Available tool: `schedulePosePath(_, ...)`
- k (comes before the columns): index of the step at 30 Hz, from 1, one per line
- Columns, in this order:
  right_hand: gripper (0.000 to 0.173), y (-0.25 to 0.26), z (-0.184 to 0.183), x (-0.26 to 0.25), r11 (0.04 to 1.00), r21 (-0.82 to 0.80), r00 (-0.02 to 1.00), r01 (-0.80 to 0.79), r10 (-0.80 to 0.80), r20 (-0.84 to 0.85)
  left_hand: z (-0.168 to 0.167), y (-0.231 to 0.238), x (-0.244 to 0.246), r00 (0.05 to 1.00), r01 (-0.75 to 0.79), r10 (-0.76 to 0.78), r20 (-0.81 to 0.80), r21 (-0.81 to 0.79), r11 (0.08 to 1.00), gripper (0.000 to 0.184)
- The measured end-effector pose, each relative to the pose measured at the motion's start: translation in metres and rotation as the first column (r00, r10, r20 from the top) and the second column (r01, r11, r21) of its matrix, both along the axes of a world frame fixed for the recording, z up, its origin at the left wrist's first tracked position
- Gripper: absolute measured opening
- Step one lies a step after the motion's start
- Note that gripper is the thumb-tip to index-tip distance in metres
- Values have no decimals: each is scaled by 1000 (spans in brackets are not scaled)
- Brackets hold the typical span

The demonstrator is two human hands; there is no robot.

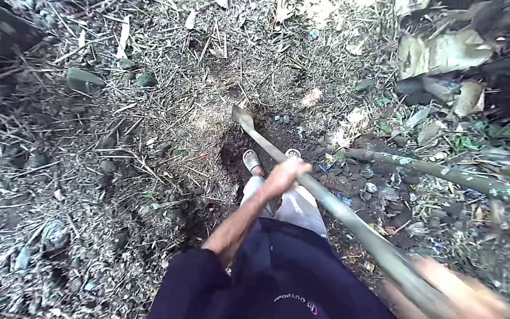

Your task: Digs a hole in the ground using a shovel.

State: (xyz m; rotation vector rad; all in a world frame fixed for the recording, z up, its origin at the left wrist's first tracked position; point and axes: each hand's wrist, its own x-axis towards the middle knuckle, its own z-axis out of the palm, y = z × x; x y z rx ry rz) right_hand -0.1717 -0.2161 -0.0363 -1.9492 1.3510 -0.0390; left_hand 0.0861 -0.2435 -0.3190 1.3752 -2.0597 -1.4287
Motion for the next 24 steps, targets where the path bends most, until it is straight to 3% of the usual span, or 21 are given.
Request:
schedulePosePath(1,32,13,-37,22,989,-146,1000,25,-24,14,-35,3,15,1000,10,-10,-18,-21,1000,40)
schedulePosePath(3,31,43,-77,48,972,-232,999,48,-41,36,-60,17,30,997,-22,19,76,43,999,31)
schedulePosePath(6,30,108,-69,53,994,-28,994,107,-107,-7,-50,80,24,982,-49,5,189,232,972,33)
schedulePosePath(9,32,122,-87,44,884,224,902,411,-429,37,-53,52,30,970,67,-112,217,205,977,33)
schedulePosePath(11,30,136,-89,28,777,278,782,565,-612,120,-49,67,17,964,135,-170,203,174,975,30)
schedulePosePath(13,23,121,-106,25,712,331,661,620,-701,268,-62,38,18,960,176,-194,204,106,979,27)
schedulePosePath(15,21,117,-102,18,680,400,603,614,-732,318,-56,38,12,961,169,-188,203,109,980,30)
schedulePosePath(17,24,106,-90,10,729,354,652,586,-683,328,-43,35,7,970,131,-147,194,95,987,30)
schedulePosePath(21,40,73,-22,-20,944,55,940,324,-328,93,1,37,-13,991,-6,0,134,41,999,26)
schedulePosePath(24,37,49,11,-31,989,-1,984,145,-144,108,34,37,-24,986,-142,140,91,11,990,18)
